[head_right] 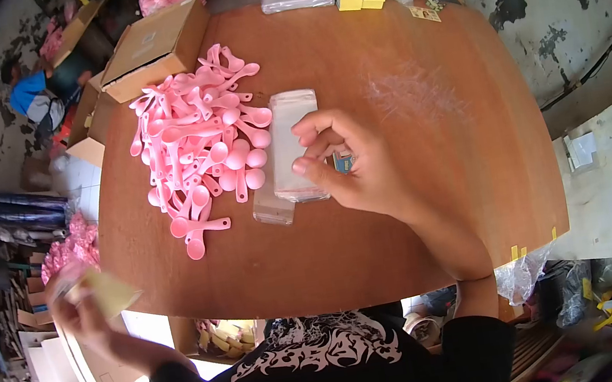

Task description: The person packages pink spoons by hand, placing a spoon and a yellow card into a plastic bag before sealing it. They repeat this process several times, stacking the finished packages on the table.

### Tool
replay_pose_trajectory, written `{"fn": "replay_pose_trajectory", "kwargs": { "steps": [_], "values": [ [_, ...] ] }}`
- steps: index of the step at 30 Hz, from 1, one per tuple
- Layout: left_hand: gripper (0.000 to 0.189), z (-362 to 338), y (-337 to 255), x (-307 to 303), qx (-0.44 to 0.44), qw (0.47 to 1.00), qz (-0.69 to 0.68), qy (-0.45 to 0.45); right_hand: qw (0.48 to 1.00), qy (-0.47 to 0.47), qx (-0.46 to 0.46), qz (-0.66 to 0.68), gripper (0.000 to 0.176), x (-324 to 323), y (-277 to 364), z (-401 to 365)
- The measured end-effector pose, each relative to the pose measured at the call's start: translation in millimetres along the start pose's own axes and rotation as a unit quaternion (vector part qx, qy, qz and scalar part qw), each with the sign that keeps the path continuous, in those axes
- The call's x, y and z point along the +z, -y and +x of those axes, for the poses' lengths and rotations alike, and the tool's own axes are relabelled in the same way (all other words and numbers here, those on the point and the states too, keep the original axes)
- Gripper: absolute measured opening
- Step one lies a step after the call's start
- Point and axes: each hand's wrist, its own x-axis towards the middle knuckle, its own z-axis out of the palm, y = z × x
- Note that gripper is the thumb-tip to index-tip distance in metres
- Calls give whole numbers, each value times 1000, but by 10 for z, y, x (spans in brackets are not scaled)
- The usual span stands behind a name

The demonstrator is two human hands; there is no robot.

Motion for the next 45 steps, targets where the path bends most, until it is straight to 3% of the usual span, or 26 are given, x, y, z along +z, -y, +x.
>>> {"fn": "replay_pose_trajectory", "kwargs": {
  "steps": [1, 3, 5, 7, 9, 11, 13, 15, 16, 17, 19, 21, 23, 25, 26, 28, 29, 31, 32, 33, 35, 39, 41, 43, 44, 45],
  "values": [
    [39, -255, 307, -628, -139, 984, 24, -109, 999, -26, 13, -31, 27, 2, 15, 22],
    [47, -500, 251, -946, -247, 902, 204, -290, 996, -58, 34, -60, 25, -52, 2, 53],
    [56, -1350, 813, -1561, -381, 846, 267, -261, 983, -23, 11, -180, 16, -70, -3, 102],
    [58, -2223, 1376, -1747, -433, 805, 354, -200, 975, 45, 9, -219, 13, -71, -58, 109],
    [59, -3155, 1888, -1713, -478, 752, 441, -112, 961, 114, 5, -251, 10, -22, -146, 84],
    [61, -3859, 2200, -1430, -525, 670, 525, -5, 885, 257, -132, -365, 9, 61, -269, 2],
    [62, -4062, 2288, -1241, -547, 608, 574, 46, 862, 312, -106, -384, 8, 141, -335, -106],
    [64, -3815, 2371, -1256, -453, 650, 607, -64, 788, 336, -146, -495, 9, 214, -359, -172],
    [66, -3290, 2138, -1121, -298, 706, 616, -184, 755, 385, -107, -520, 15, 243, -335, -175],
    [64, -2719, 1893, -982, -298, 710, 593, -236, 755, 386, -107, -519, 15, 259, -346, -198],
    [49, -1263, 810, -189, -215, 853, 358, -313, 752, 345, -146, -542, 27, 300, -390, -231],
    [38, -322, -37, 532, -110, 937, 184, -275, 780, 350, -127, -502, 36, 260, -294, -178],
    [39, -85, -209, 875, -8, 999, -6, -51, 803, 362, -110, -461, 46, 158, -100, -63],
    [63, 156, -513, 1366, -6, 970, -122, 211, 913, 356, -20, -198, 56, 54, 110, 45],
    [76, 240, -655, 1604, -24, 948, -104, 299, 912, 359, -20, -198, 56, 19, 145, 41],
    [69, 328, -650, 2085, 52, 921, -177, 342, 956, 285, -60, -27, 58, -54, 198, 38],
    [69, 352, -579, 2251, 54, 922, -179, 340, 956, 285, -61, -30, 58, -91, 215, 51],
    [55, 376, -506, 2509, -70, 808, -399, 427, 976, 201, -56, -60, 53, -165, 236, 75],
    [46, 375, -599, 2614, -133, 792, -470, 367, 981, 154, -66, -99, 49, -207, 187, 84],
    [46, 428, -643, 2657, -131, 790, -472, 368, 981, 152, -65, -102, 49, -254, 110, 86],
    [52, 511, -693, 2722, -236, 757, -473, 383, 996, 88, -3, 18, 46, -314, -10, 71],
    [64, 352, -700, 2889, -182, 781, -482, 353, 996, 57, 63, 29, 45, -294, 36, 115],
    [57, 300, -653, 2978, -157, 803, -484, 310, 996, 53, 63, 32, 46, -259, 25, 120],
    [47, 337, -587, 2973, -216, 789, -486, 308, 996, 47, 63, 36, 47, -231, 44, 114],
    [32, 346, -588, 2954, -238, 789, -493, 280, 993, 42, 106, 11, 47, -222, 81, 99],
    [32, 382, -590, 2921, -238, 789, -494, 279, 988, 38, 149, -16, 46, -221, 110, 83]
  ]
}}
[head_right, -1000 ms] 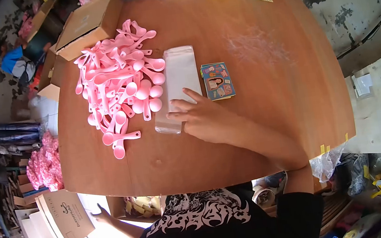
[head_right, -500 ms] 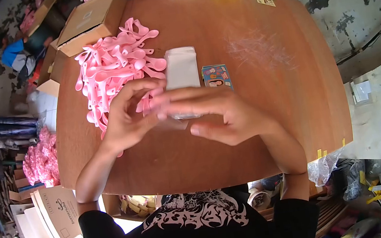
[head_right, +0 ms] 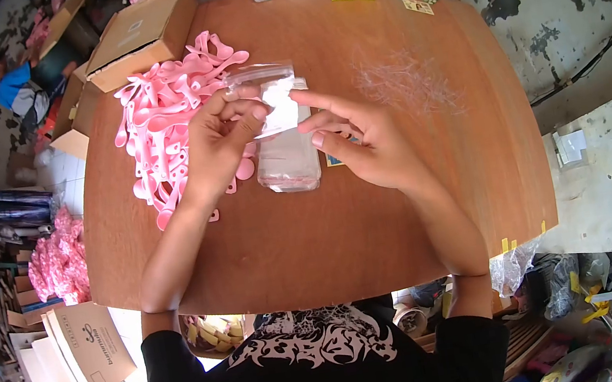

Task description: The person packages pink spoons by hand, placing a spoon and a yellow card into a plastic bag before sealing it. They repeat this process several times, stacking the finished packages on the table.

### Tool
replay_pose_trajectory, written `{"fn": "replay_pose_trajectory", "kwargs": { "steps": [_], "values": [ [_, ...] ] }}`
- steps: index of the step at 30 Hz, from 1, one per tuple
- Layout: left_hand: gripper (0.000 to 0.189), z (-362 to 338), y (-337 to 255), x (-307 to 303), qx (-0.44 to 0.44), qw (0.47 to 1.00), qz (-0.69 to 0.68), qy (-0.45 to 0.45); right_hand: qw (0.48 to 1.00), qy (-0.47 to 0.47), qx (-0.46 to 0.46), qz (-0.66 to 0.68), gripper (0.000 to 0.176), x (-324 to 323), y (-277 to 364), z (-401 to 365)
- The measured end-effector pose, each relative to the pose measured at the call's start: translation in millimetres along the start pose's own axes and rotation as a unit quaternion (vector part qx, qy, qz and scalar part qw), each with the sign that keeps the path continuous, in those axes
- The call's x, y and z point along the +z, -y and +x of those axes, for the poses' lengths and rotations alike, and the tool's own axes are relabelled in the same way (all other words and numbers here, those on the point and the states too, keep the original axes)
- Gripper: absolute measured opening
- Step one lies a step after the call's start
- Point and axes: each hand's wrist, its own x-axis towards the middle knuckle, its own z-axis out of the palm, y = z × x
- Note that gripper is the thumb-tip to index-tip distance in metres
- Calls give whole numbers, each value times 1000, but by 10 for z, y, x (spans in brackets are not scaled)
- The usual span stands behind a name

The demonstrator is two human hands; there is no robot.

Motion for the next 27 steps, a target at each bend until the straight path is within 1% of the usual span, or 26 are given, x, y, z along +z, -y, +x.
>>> {"fn": "replay_pose_trajectory", "kwargs": {
  "steps": [1, 2, 3, 4, 5, 6, 7, 9, 10, 12, 13, 15, 18, 19, 21, 22, 23, 24, 25, 26, 27],
  "values": [
    [28, 11, -53, -39, -28, 999, 26, -19, 1000, 0, 0, -2, 46, -9, -12, -17],
    [24, 17, -111, -57, -57, 996, 52, -39, 982, -20, -51, -178, 44, -26, -58, -38],
    [19, 8, -182, -39, -46, 995, 78, -51, 931, -40, -101, -348, 41, -47, -114, -62],
    [19, 6, -186, -60, -44, 995, 75, -52, 930, -38, -101, -350, 41, -76, -180, -114],
    [19, 5, -186, -96, -44, 995, 78, -47, 888, -22, -88, -452, 39, -104, -265, -197],
    [19, 0, -184, -120, -45, 995, 82, -40, 834, -7, -73, -547, 37, -131, -346, -266],
    [19, -5, -181, -124, -44, 995, 81, -42, 833, -6, -73, -548, 37, -162, -424, -313],
    [18, -10, -174, -122, -63, 996, 39, -49, 834, -6, -130, -536, 31, -204, -524, -365],
    [18, -12, -169, -127, -62, 996, 39, -49, 834, -5, -131, -536, 31, -207, -537, -374],
    [20, -17, -154, -126, -84, 995, 24, -48, 861, -25, -113, -495, 21, -210, -538, -409],
    [20, -20, -149, -124, -84, 995, 23, -46, 861, -26, -112, -496, 21, -221, -545, -419],
    [22, -22, -145, -127, -109, 992, 3, -55, 870, -23, -105, -481, 15, -256, -553, -409],
    [23, -31, -129, -154, -94, 994, -2, -55, 873, -36, -116, -473, 13, -291, -485, -392],
    [23, -31, -137, -164, -91, 994, -1, -58, 872, -34, -119, -473, 13, -264, -353, -369],
    [20, -35, -151, -183, -109, 991, 47, -66, 900, -154, -101, -396, 9, -211, -35, -343],
    [20, -33, -139, -207, -108, 991, 48, -69, 900, -152, -103, -395, 9, -211, -7, -326],
    [19, -26, -106, -238, -102, 992, 71, -36, 936, -187, -113, -276, 9, -218, 7, -321],
    [19, -12, -87, -255, -95, 991, 94, -3, 956, -220, -120, -153, 11, -215, 51, -311],
    [16, 1, -79, -256, -111, 988, 100, 29, 958, -221, -150, -106, 12, -173, 107, -257],
    [16, -10, -84, -243, -112, 988, 99, 31, 957, -223, -150, -107, 12, -137, 143, -182],
    [15, -40, -206, -173, -153, 979, 122, 65, 956, -234, -155, -89, 12, -113, 168, -94]
  ]
}}
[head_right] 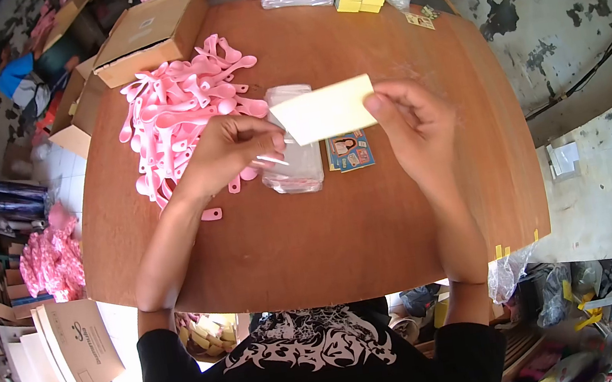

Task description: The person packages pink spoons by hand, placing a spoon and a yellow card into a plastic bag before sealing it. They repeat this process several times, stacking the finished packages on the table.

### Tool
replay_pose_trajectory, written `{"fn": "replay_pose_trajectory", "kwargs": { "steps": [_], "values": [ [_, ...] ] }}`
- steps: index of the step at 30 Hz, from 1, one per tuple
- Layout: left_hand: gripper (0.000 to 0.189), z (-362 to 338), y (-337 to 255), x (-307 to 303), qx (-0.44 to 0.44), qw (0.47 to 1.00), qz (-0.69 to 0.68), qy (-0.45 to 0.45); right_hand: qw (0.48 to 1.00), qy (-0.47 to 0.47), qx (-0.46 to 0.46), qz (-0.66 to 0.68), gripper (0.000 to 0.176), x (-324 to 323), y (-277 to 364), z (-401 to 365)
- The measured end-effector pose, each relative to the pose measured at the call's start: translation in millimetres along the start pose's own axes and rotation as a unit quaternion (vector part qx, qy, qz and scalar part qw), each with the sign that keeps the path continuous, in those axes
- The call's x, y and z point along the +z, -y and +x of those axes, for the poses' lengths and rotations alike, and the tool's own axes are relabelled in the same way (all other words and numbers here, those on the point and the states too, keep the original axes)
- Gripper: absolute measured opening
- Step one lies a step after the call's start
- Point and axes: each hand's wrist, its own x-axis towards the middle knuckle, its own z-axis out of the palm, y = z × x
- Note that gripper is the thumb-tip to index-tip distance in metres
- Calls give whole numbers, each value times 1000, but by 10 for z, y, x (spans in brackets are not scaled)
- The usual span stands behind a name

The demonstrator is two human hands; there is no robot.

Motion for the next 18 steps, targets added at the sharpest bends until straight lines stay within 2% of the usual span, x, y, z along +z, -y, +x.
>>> {"fn": "replay_pose_trajectory", "kwargs": {
  "steps": [1, 3, 5, 6, 8, 10, 12, 15, 17, 18],
  "values": [
    [14, -48, -77, 46, -39, 998, 26, 35, 1000, -13, -1, 16, 12, 38, -8, 68],
    [14, -71, -87, 92, -27, 999, 26, 33, 1000, -10, 10, 21, 13, 55, -44, 163],
    [16, -70, -59, 78, 5, 999, 23, 28, 998, 67, -12, 10, 12, 57, -106, 218],
    [18, -114, -185, 76, -22, 998, 55, 18, 997, 70, -13, 13, 12, 69, -111, 216],
    [19, -94, -143, 33, -19, 997, 74, 31, 994, 90, 52, 9, 11, 84, -108, 175],
    [20, -68, -48, 38, -18, 994, 92, 51, 996, 81, 48, 1, 10, 123, -103, 145],
    [22, -50, 47, 86, -2, 997, 47, 68, 997, 70, 44, -10, 9, 148, -104, 117],
    [25, -55, 35, 108, 10, 996, 56, 62, 994, 101, 51, -9, 10, 168, -84, 84],
    [25, -70, 42, 122, 23, 997, 39, 59, 976, 184, -36, -112, 10, 172, 5, 104],
    [25, -79, 46, 132, 37, 998, 23, 56, 977, 197, -38, -68, 11, 196, -36, 95]
  ]
}}
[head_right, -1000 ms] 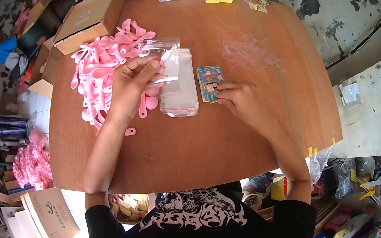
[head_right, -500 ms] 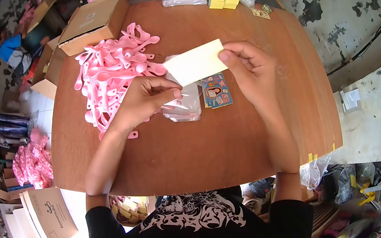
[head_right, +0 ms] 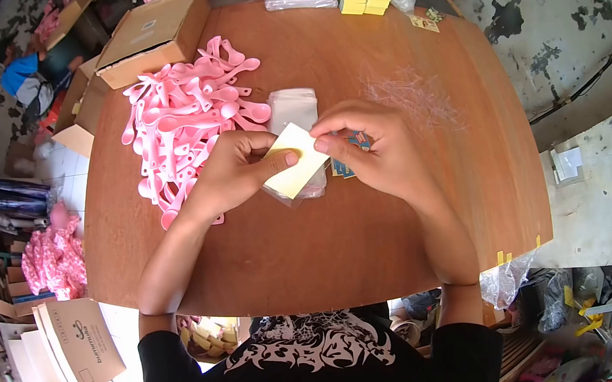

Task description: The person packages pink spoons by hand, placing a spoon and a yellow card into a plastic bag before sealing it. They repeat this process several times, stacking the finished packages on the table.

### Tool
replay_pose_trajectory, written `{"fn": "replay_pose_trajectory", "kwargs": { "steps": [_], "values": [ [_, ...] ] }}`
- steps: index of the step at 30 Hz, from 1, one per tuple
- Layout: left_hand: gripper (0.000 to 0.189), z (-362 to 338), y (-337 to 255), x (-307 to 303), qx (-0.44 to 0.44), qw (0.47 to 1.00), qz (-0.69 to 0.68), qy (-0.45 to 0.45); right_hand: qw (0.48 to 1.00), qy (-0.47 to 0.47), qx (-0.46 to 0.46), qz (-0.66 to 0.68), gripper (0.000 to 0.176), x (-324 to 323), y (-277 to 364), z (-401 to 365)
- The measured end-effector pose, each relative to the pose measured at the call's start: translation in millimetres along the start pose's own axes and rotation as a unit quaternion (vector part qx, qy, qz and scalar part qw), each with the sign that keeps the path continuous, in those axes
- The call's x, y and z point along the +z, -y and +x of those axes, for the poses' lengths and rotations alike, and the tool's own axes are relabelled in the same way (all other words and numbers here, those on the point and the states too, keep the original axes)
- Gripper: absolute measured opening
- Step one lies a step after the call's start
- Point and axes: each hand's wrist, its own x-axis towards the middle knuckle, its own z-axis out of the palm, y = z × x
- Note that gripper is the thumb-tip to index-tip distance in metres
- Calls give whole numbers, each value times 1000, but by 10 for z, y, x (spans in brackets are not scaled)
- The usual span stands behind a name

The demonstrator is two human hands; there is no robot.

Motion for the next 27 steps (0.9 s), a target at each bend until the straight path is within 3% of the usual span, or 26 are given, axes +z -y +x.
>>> {"fn": "replay_pose_trajectory", "kwargs": {
  "steps": [4, 6, 12, 16, 18, 19, 21, 24, 25, 26, 27],
  "values": [
    [24, -7, -23, 36, -14, 1000, -16, 0, 999, 44, -13, 20, 13, 83, -69, -26],
    [25, 4, -5, 40, 17, 1000, -7, 6, 988, 71, 54, 130, 16, 132, -118, -57],
    [28, 39, 74, 80, 75, 997, -8, -30, 969, 89, 125, 193, 19, 151, -144, -92],
    [27, 31, 80, 115, 76, 997, -9, -32, 965, 123, 141, 184, 20, 154, -123, -88],
    [27, 27, 56, 126, 127, 991, 39, -24, 960, 174, 165, 147, 20, 210, -129, -112],
    [27, 32, 67, 141, 127, 991, 40, -24, 960, 174, 165, 147, 20, 238, -153, -127],
    [32, 32, 99, 169, 184, 980, 61, -45, 975, 205, 58, 65, 20, 315, -222, -163],
    [41, -22, 24, 115, 203, 973, 112, -17, 986, 153, 42, 49, 18, 382, -305, -148],
    [41, -36, -13, 60, 203, 973, 112, -18, 993, 111, 26, 22, 16, 397, -311, -141],
    [44, -44, -57, -25, 144, 981, 132, 3, 979, 97, 90, 157, 17, 387, -283, -140],
    [48, -59, -110, -102, 85, 985, 151, 22, 978, 98, 90, 158, 17, 413, -254, -119]
  ]
}}
